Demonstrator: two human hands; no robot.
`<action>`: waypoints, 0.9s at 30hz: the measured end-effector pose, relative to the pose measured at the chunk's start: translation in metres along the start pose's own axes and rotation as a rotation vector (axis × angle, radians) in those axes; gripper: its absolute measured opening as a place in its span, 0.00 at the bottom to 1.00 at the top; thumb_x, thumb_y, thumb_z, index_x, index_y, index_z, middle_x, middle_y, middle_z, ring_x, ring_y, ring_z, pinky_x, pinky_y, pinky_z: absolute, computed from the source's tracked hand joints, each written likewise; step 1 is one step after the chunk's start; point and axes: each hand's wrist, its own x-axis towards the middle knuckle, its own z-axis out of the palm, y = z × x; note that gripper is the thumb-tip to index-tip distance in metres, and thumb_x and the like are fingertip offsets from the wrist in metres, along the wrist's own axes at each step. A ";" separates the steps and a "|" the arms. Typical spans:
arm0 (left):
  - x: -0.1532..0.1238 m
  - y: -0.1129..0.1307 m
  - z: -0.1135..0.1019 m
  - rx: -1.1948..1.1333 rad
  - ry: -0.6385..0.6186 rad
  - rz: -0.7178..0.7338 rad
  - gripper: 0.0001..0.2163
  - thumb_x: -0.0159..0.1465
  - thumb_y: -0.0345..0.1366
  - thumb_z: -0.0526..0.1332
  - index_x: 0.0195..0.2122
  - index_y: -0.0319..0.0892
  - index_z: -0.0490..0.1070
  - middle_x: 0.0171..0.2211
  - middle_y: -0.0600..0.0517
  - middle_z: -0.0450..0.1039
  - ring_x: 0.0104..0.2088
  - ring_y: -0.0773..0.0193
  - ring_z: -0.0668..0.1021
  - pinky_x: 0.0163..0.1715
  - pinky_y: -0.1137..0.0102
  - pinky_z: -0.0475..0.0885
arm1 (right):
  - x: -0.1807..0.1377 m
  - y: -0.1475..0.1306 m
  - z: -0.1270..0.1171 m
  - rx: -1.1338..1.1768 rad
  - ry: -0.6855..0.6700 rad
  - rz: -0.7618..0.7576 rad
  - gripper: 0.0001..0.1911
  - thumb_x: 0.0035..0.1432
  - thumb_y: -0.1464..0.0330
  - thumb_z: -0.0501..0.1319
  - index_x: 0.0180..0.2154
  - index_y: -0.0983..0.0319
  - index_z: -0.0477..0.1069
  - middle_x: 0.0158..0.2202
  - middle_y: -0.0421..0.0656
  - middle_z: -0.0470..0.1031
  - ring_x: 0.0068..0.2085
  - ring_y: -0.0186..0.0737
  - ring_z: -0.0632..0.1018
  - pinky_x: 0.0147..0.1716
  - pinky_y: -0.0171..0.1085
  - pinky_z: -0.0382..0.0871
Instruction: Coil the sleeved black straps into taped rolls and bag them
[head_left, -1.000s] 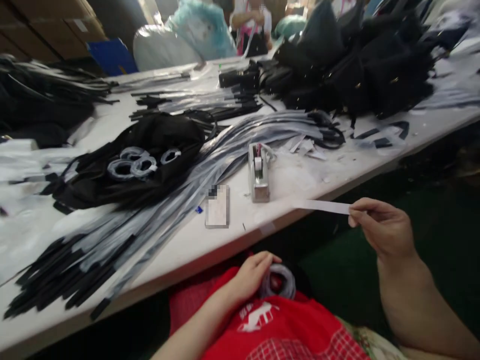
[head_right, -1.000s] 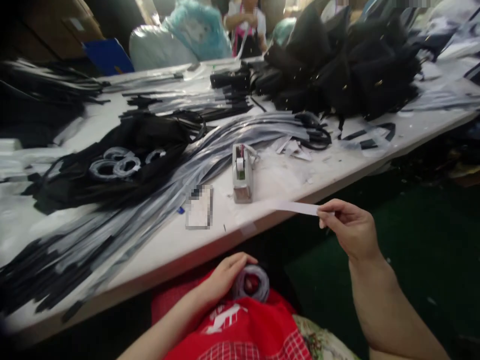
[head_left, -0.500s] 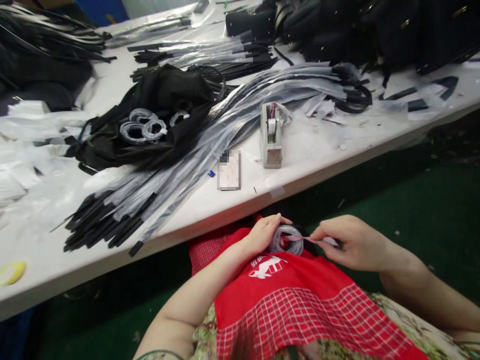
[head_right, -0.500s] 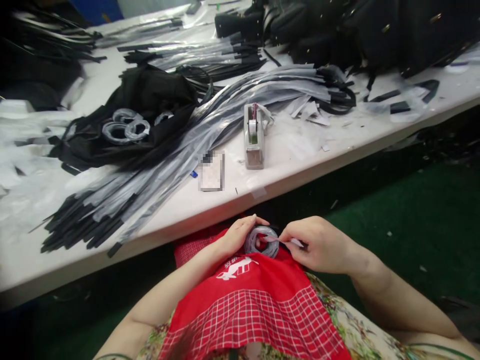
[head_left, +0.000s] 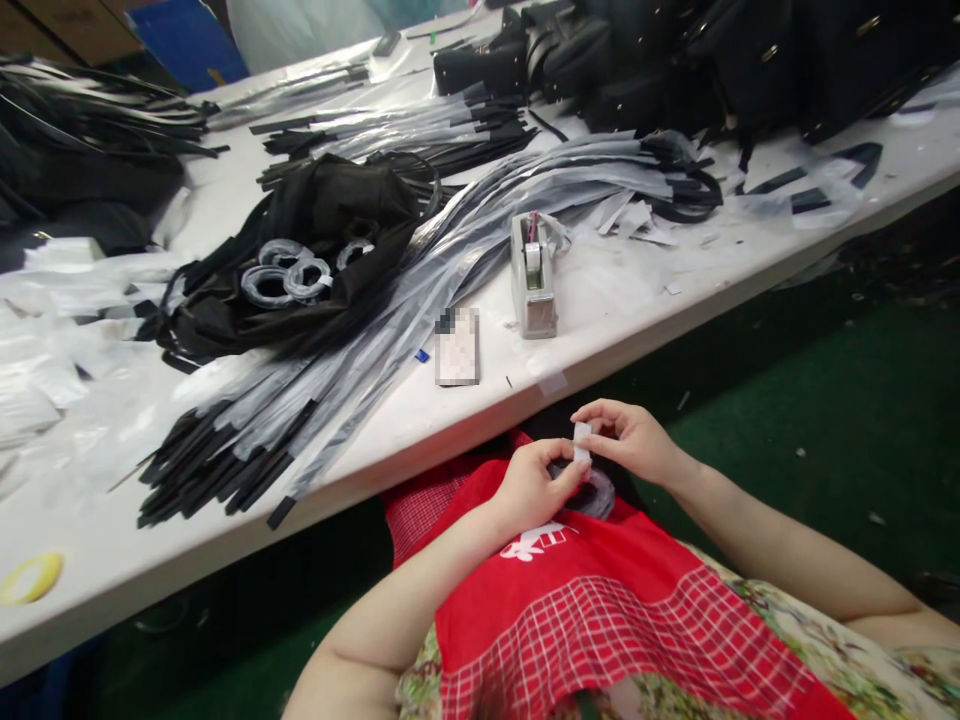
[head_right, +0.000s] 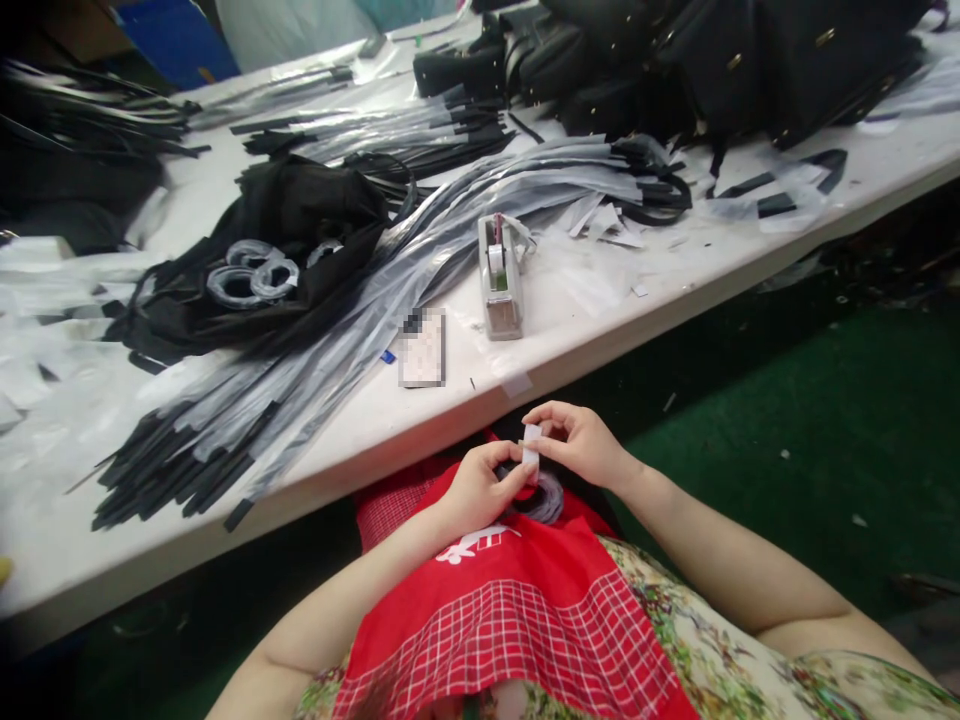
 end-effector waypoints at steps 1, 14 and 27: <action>-0.003 0.001 0.001 0.016 0.020 0.027 0.12 0.64 0.42 0.61 0.32 0.39 0.76 0.29 0.50 0.78 0.29 0.64 0.76 0.32 0.72 0.70 | 0.001 0.006 0.003 0.078 0.023 0.069 0.20 0.52 0.55 0.67 0.41 0.62 0.74 0.27 0.39 0.76 0.28 0.35 0.75 0.29 0.34 0.69; -0.008 0.004 0.002 0.054 0.186 0.048 0.08 0.63 0.34 0.61 0.27 0.41 0.70 0.33 0.50 0.69 0.37 0.62 0.73 0.42 0.66 0.69 | -0.021 -0.007 0.020 0.014 -0.026 0.116 0.19 0.56 0.54 0.62 0.27 0.63 0.76 0.26 0.42 0.74 0.30 0.38 0.71 0.30 0.36 0.63; -0.021 0.012 0.011 -0.023 0.101 -0.044 0.14 0.58 0.34 0.65 0.39 0.43 0.58 0.35 0.52 0.70 0.34 0.65 0.75 0.35 0.68 0.71 | -0.014 -0.026 -0.005 0.161 -0.421 0.374 0.13 0.44 0.62 0.72 0.28 0.65 0.79 0.27 0.42 0.79 0.29 0.36 0.75 0.34 0.35 0.67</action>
